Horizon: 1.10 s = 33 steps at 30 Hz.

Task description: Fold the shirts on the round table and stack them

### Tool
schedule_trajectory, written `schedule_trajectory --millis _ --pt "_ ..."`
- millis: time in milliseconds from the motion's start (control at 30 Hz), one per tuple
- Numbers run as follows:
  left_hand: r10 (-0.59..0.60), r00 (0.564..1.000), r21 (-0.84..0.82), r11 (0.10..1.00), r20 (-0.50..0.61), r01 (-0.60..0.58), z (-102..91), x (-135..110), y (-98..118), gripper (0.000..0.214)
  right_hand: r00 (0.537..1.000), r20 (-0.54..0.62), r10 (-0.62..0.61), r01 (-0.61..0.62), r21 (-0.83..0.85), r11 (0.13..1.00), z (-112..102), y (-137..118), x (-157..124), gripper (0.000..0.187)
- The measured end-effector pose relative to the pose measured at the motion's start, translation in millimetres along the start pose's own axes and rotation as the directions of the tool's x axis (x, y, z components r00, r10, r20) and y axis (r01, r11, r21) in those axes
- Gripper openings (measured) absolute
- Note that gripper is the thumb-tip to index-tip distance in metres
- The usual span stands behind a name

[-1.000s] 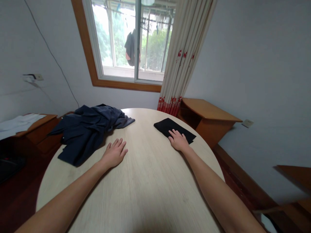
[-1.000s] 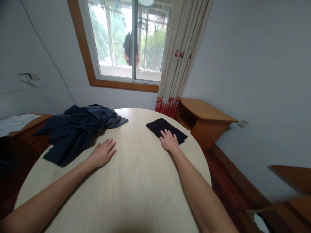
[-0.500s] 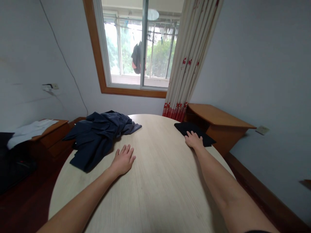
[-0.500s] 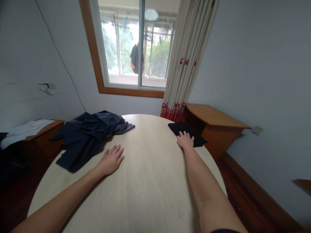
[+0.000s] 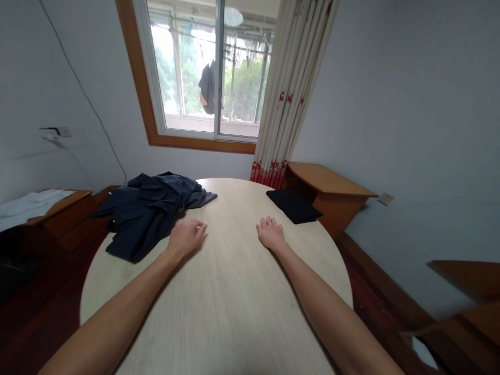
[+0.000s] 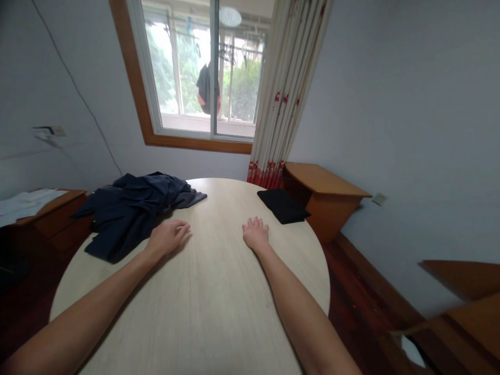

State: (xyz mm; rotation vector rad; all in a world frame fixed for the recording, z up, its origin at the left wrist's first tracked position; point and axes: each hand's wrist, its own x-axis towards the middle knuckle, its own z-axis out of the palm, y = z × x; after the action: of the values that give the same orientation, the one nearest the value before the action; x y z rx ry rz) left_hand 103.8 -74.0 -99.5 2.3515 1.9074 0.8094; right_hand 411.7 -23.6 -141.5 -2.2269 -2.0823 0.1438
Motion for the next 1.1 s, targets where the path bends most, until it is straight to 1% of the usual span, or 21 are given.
schedule_trajectory --millis 33,67,133,167,233,300,333,400,467,533,600,667,733,800,867,900,933,967,1033,1067,1100 --pt "-0.001 0.993 0.012 1.000 -0.118 0.002 -5.2 2.2 -3.0 0.033 1.000 0.001 0.004 -0.004 0.014 1.000 -0.5 -1.5 -5.4 0.062" --pt "0.011 0.971 0.030 1.000 -0.239 -0.004 -10.1 4.4 -7.4 0.031 1.000 0.004 0.000 0.000 0.026 1.000 -1.4 -2.4 -10.5 0.063" --pt "0.018 0.899 0.064 0.998 -0.438 0.011 -19.1 8.0 -19.2 0.028 0.999 0.018 -0.029 0.028 0.046 0.999 -4.5 -2.5 -19.7 0.062" --pt "0.002 0.862 0.076 0.996 -0.506 0.043 -22.9 9.3 -26.2 0.027 0.998 0.027 -0.049 0.047 0.055 0.997 -6.6 -1.5 -23.3 0.062" --pt "-0.060 0.812 0.090 0.986 -0.580 0.138 -28.9 10.7 -40.7 0.027 0.996 0.040 -0.084 0.081 0.071 0.994 -11.2 1.8 -28.3 0.062" --pt "-0.133 0.800 0.107 0.965 -0.585 0.238 -31.8 10.7 -54.3 0.037 0.993 0.053 -0.106 0.102 0.085 0.991 -15.2 5.9 -30.0 0.062" --pt "-0.166 0.809 0.120 0.953 -0.564 0.279 -32.2 10.4 -60.4 0.046 0.992 0.059 -0.115 0.109 0.090 0.990 -16.6 7.8 -30.0 0.062" --pt "-0.220 0.843 0.143 0.934 -0.491 0.328 -31.6 9.8 -70.6 0.061 0.990 0.061 -0.129 0.123 0.097 0.988 -17.9 10.8 -28.9 0.062" --pt "-0.251 0.871 0.142 0.931 -0.422 0.337 -31.0 9.4 -77.1 0.056 0.989 0.054 -0.138 0.132 0.099 0.986 -17.5 12.4 -27.6 0.062" --pt "-0.265 0.878 0.103 0.938 -0.397 0.330 -32.0 9.6 -79.2 0.040 0.989 0.048 -0.139 0.134 0.098 0.986 -16.3 12.9 -26.9 0.061" --pt "-0.268 0.874 0.038 0.950 -0.405 0.309 -34.4 10.0 -75.9 0.032 0.989 0.049 -0.138 0.132 0.099 0.986 -15.4 13.1 -26.7 0.061" --pt "-0.250 0.862 -0.047 0.966 -0.441 0.256 -36.5 10.0 -66.9 0.032 0.989 0.045 -0.139 0.133 0.108 0.985 -14.9 13.4 -26.9 0.060" --pt "-0.178 0.860 -0.133 0.983 -0.478 0.130 -36.1 8.3 -52.2 0.034 0.989 0.017 -0.148 0.144 0.142 0.979 -14.6 14.1 -26.8 0.059" --pt "-0.045 0.886 -0.199 0.978 -0.461 -0.054 -31.6 3.4 -32.1 0.034 0.988 -0.052 -0.145 0.154 0.266 0.952 -14.4 14.6 -25.9 0.059" --pt "0.153 0.917 -0.245 0.935 -0.369 -0.255 -23.8 -6.0 -7.1 0.033 0.985 -0.139 -0.098 0.154 0.482 0.862 -14.2 14.3 -24.3 0.063" --pt "0.273 0.912 -0.266 0.895 -0.306 -0.357 -19.2 -12.3 6.8 0.032 0.983 -0.172 -0.068 0.159 0.594 0.789 -14.0 13.6 -23.4 0.064" --pt "0.401 0.883 -0.291 0.838 -0.245 -0.462 -14.8 -19.3 21.2 0.031 0.981 -0.190 -0.049 0.169 0.692 0.702 -13.7 12.5 -22.7 0.064" --pt "0.528 0.829 -0.323 0.764 -0.187 -0.559 -11.0 -26.7 35.6 0.031 0.980 -0.195 -0.047 0.183 0.772 0.609 -13.1 11.0 -22.3 0.064" --pt "0.726 0.678 -0.400 0.592 -0.111 -0.700 -6.4 -40.3 61.5 0.031 0.979 -0.176 -0.100 0.201 0.882 0.426 -10.9 7.3 -23.0 0.065" --pt "0.789 0.608 -0.432 0.520 -0.087 -0.737 -5.8 -45.5 71.6 0.030 0.979 -0.154 -0.136 0.192 0.918 0.347 -9.5 5.3 -24.0 0.066" --pt "0.827 0.557 -0.457 0.468 -0.073 -0.756 -6.3 -49.0 78.8 0.029 0.977 -0.131 -0.168 0.175 0.942 0.285 -7.9 3.5 -25.5 0.068"
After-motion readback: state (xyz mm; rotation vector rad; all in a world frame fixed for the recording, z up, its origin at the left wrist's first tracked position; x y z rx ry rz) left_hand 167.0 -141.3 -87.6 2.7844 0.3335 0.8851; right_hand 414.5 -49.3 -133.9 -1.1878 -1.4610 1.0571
